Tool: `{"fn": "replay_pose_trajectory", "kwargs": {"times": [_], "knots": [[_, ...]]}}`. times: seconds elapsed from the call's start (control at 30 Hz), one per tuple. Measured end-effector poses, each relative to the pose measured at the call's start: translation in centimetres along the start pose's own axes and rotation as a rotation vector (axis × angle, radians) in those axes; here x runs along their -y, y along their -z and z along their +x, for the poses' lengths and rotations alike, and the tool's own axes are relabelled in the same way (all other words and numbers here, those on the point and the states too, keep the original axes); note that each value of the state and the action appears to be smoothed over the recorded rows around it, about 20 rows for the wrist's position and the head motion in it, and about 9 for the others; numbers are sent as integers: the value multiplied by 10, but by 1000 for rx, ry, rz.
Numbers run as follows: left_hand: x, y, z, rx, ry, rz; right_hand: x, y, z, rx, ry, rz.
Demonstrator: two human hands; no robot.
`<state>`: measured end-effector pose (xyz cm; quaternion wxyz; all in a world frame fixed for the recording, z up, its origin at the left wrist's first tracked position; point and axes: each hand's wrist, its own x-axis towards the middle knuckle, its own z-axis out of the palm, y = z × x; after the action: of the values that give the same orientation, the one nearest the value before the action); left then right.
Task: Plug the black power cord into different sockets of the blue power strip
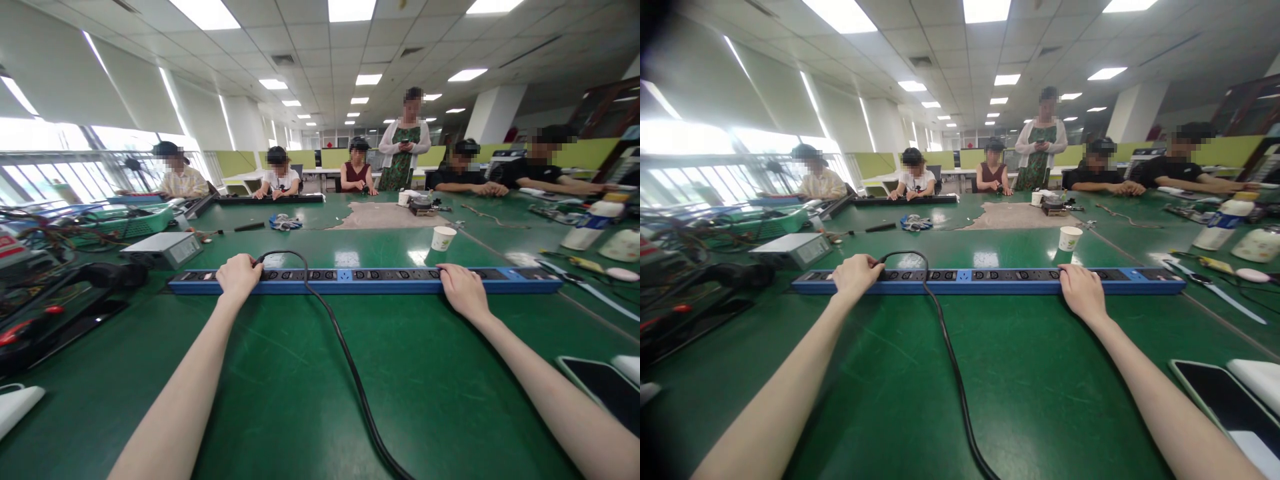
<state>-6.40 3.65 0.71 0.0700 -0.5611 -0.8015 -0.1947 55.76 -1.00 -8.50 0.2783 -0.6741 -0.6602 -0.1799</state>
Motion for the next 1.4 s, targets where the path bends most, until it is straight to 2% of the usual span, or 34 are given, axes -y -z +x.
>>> {"fn": "replay_pose_trajectory", "kwargs": {"times": [0.13, 0.2, 0.3, 0.37, 0.4, 0.47, 0.53, 0.63, 0.7, 0.77, 0.83, 0.97, 1.07, 1.13, 1.23, 1.4], "knots": [[-9, 0, -9, -18, -58, 68, 0, 0, 0, 3, 2, -12], [-14, 7, -13, -57, -53, 54, 0, 1, 0, 4, 5, -20], [-22, 36, -14, -264, -53, -37, 0, 1, 0, -1, 13, -22], [-26, 63, -14, -411, -106, -110, 0, 2, 0, -8, 21, -18], [-27, 77, -13, -441, -159, -142, 0, 2, 0, -12, 24, -16], [-30, 98, -14, -404, -301, -189, 0, 2, 0, -16, 22, -13], [-33, 106, -18, -288, -460, -174, 0, 2, 0, -18, 15, -11], [-39, 96, -27, -70, -685, -99, 0, 1, 0, -17, 10, -11], [-44, 84, -32, 32, -792, -83, -1, 1, 0, -17, 11, -11], [-48, 75, -36, 66, -849, -88, -1, 1, 0, -15, 9, -10], [-51, 71, -40, 44, -865, -77, -1, 1, 0, -11, 8, -12], [-54, 66, -44, -26, -813, -19, -2, 1, 0, -8, 7, -13], [-57, 57, -47, 19, -745, 45, -2, 1, 0, -10, 7, -13], [-61, 47, -50, 44, -679, 89, -1, 1, 0, -10, 8, -15], [-70, 36, -56, 11, -554, 121, -1, 1, 0, -8, 9, -16], [-81, 26, -65, -23, -412, 114, -1, 2, 0, -2, 9, -15]]}}
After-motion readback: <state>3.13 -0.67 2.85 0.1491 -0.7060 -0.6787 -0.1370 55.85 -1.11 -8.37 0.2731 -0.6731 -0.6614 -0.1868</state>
